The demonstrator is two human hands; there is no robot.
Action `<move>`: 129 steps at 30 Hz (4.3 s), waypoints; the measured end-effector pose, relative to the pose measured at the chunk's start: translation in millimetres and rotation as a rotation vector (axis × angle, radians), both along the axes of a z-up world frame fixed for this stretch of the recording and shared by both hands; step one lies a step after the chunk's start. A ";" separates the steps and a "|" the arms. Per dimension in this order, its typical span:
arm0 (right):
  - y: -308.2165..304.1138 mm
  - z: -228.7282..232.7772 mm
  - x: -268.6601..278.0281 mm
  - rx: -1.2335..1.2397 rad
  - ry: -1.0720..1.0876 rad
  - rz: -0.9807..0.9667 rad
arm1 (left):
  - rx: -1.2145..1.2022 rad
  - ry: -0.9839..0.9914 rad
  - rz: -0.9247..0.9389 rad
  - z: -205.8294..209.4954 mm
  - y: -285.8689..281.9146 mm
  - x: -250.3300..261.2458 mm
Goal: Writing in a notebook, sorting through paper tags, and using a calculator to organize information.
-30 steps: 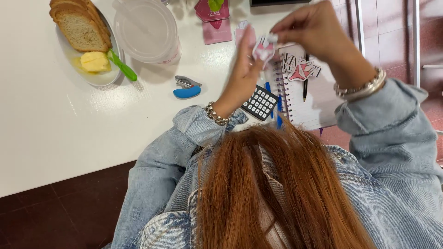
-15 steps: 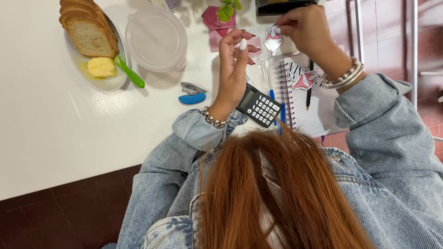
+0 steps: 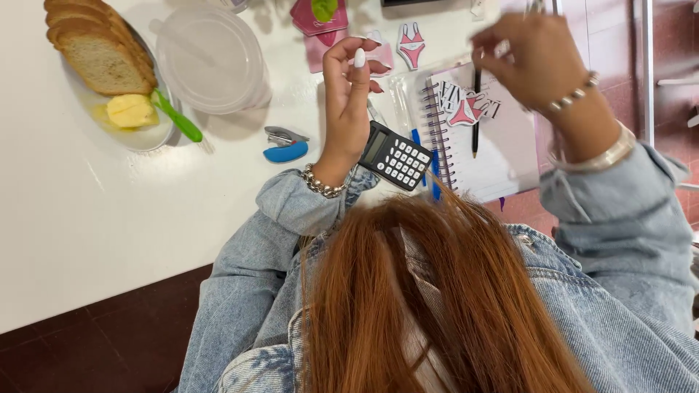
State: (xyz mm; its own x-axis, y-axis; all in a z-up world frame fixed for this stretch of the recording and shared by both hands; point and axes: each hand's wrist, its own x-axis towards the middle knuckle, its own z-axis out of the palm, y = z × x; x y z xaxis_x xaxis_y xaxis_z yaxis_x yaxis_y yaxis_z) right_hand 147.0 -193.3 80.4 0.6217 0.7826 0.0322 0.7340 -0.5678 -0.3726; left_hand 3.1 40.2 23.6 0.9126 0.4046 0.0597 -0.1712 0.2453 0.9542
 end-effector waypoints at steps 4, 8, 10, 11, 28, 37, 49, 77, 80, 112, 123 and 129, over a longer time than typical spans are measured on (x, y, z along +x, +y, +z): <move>-36.7 -15.6 -35.6 -0.278 0.039 -0.038 | 0.033 0.059 -0.037 3.4 -4.6 1.4; -39.4 -26.7 -65.0 -0.147 0.009 -0.169 | 0.046 0.041 -0.087 -10.9 -10.7 1.0; -43.6 -32.6 -71.6 0.028 -0.024 -0.173 | 0.044 0.048 -0.127 -12.3 -14.1 0.6; -45.5 -33.1 -72.9 0.030 -0.023 -0.178 | 0.046 0.050 -0.131 -12.7 -15.6 -0.1; -4.1 29.4 -90.3 0.586 0.511 -0.197 | 0.325 0.014 -0.570 3.6 -31.9 -15.3; -5.2 15.8 -75.3 0.688 0.621 -0.399 | -0.221 0.008 -0.757 0.6 -29.7 -12.9; 4.4 -7.3 -74.1 0.841 0.521 -0.252 | -0.408 0.087 -0.685 -20.3 -32.8 -13.6; 8.1 13.8 -61.4 0.659 0.358 -0.152 | -0.366 0.079 -0.596 -26.0 -39.1 -11.1; 7.3 15.4 -54.1 0.612 0.420 -0.158 | -0.402 0.081 -0.590 -27.2 -40.6 -10.8; 52.0 -95.8 46.0 0.266 -0.111 0.194 | -0.040 0.308 -0.671 11.3 -29.3 -6.7; 49.3 -65.8 40.3 0.163 -0.097 0.249 | -0.003 0.270 -0.643 10.1 -29.4 -7.6; 45.5 -82.6 39.3 0.016 -0.070 0.273 | -0.013 0.250 -0.646 5.1 -32.0 -8.4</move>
